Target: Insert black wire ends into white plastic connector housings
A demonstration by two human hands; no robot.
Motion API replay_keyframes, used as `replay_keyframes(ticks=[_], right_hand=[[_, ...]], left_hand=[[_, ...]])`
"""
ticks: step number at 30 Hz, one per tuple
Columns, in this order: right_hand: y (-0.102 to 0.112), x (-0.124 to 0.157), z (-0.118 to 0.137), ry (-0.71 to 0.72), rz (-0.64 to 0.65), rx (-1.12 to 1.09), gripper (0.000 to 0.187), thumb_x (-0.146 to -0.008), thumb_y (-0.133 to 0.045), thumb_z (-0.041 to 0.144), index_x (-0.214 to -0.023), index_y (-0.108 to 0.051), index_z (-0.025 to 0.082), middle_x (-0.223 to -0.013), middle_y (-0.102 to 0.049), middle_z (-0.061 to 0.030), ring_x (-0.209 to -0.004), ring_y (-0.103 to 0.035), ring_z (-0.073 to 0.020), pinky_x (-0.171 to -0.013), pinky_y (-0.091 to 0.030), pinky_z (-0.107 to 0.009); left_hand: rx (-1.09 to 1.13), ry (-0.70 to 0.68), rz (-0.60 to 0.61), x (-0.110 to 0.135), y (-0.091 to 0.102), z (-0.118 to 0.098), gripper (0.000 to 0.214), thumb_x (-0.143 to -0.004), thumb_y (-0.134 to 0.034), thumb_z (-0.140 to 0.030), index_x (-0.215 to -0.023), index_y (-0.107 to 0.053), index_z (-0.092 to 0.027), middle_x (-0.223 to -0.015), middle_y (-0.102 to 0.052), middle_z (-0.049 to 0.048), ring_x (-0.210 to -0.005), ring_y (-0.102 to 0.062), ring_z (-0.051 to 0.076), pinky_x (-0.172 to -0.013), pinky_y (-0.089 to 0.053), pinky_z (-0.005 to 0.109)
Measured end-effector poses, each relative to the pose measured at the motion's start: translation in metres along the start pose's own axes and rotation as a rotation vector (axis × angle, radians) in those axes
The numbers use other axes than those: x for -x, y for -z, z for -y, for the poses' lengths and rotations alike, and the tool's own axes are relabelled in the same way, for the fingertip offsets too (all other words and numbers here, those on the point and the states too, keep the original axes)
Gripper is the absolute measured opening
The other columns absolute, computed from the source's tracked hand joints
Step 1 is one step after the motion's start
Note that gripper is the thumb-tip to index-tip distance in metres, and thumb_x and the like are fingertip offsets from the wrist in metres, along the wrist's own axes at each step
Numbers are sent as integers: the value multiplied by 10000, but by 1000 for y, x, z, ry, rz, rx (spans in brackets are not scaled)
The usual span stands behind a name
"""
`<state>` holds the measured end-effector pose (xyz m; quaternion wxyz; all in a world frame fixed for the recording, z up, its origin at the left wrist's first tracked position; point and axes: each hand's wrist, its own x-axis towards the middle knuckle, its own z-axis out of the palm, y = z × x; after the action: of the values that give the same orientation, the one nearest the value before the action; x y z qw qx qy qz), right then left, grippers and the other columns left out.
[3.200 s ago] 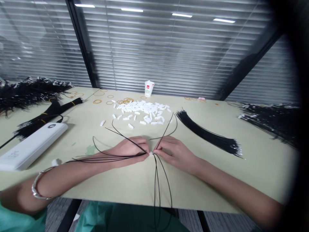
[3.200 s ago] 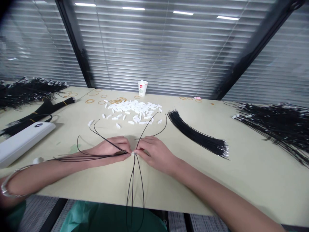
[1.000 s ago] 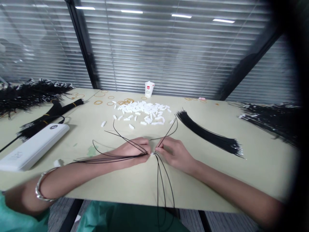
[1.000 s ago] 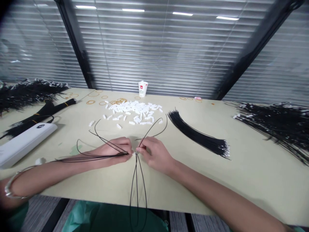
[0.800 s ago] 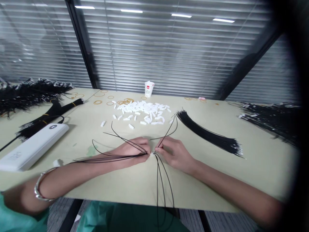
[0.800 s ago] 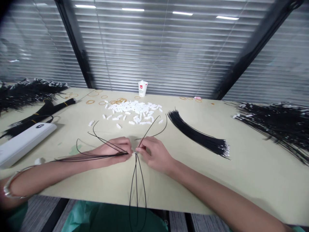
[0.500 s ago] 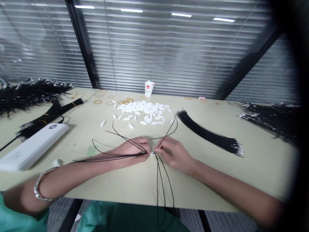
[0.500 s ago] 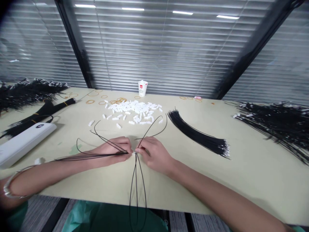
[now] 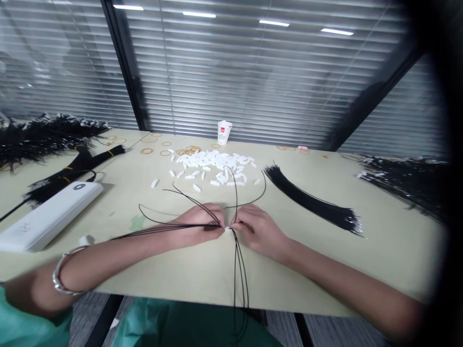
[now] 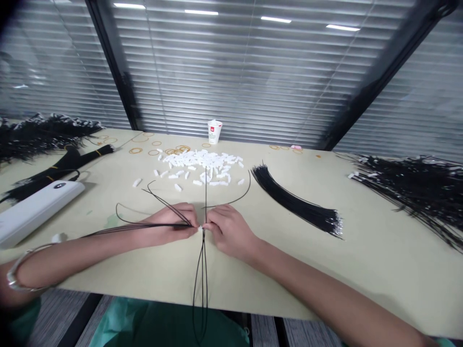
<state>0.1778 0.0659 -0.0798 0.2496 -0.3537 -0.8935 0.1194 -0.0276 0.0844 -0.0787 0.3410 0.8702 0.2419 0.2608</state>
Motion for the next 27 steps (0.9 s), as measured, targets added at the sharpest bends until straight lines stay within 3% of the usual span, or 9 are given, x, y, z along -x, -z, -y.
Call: replay_keyframes(ticks=[5, 9, 12, 14, 18, 23, 27], right_hand=[[2, -1, -5, 18, 63, -22, 218, -914, -387, 238, -748, -513, 176, -686, -563, -13, -671, -505, -128, -705, -398, -288], [7, -3, -8, 57, 136, -49, 148, -905, -422, 246, -980, -539, 194, -948, -600, -37, -892, -528, -147, -838, -404, -306], [7, -4, -13, 32, 129, 21, 310, -904, -434, 291, -1201, -455, 206, -1177, -523, -73, -1093, -454, -185, -935, -367, -355], [7, -5, -19, 14, 135, 116, 340, -911, -415, 302, -1243, -434, 229, -1226, -499, -68, -1137, -427, -192, -949, -360, -367], [12, -6, -36, -49, 117, 213, 255, -917, -392, 259, -1140, -511, 226, -1161, -541, -64, -1112, -440, -211, -943, -345, -411], [17, -8, -46, -103, 124, 203, 123, -889, -450, 271, -843, -536, 195, -886, -583, -36, -866, -521, -174, -790, -415, -334], [18, -7, -39, -160, 40, 201, 157, -904, -389, 256, -841, -512, 180, -780, -570, -45, -747, -516, -176, -721, -408, -336]], left_hand=[[-5, -7, 0, 1, 0, 0, 58, -793, -532, -127, -774, -582, -151, -765, -528, 6, -730, -526, 122, -659, -418, 230], [-1, -16, 8, 2, 0, 2, 65, -793, -533, -123, -791, -589, -157, -798, -530, 6, -741, -527, 117, -674, -422, 226], [2, -3, 1, 2, 1, 2, 58, -795, -528, -124, -788, -577, -154, -808, -535, 5, -727, -526, 112, -660, -423, 221], [0, 9, -5, 2, 1, 1, 53, -800, -526, -132, -780, -571, -152, -803, -535, 5, -718, -528, 111, -651, -425, 221], [-13, 15, 0, 2, 3, 1, 58, -798, -531, -126, -776, -575, -157, -791, -533, 1, -750, -535, 117, -689, -429, 225], [-48, 12, 14, 2, 2, 3, 56, -799, -533, -127, -797, -576, -163, -802, -536, -1, -760, -535, 110, -702, -431, 222], [-98, 18, 39, 3, 4, 0, 56, -821, -513, -135, -795, -556, -162, -805, -527, -6, -774, -532, 105, -696, -429, 205]])
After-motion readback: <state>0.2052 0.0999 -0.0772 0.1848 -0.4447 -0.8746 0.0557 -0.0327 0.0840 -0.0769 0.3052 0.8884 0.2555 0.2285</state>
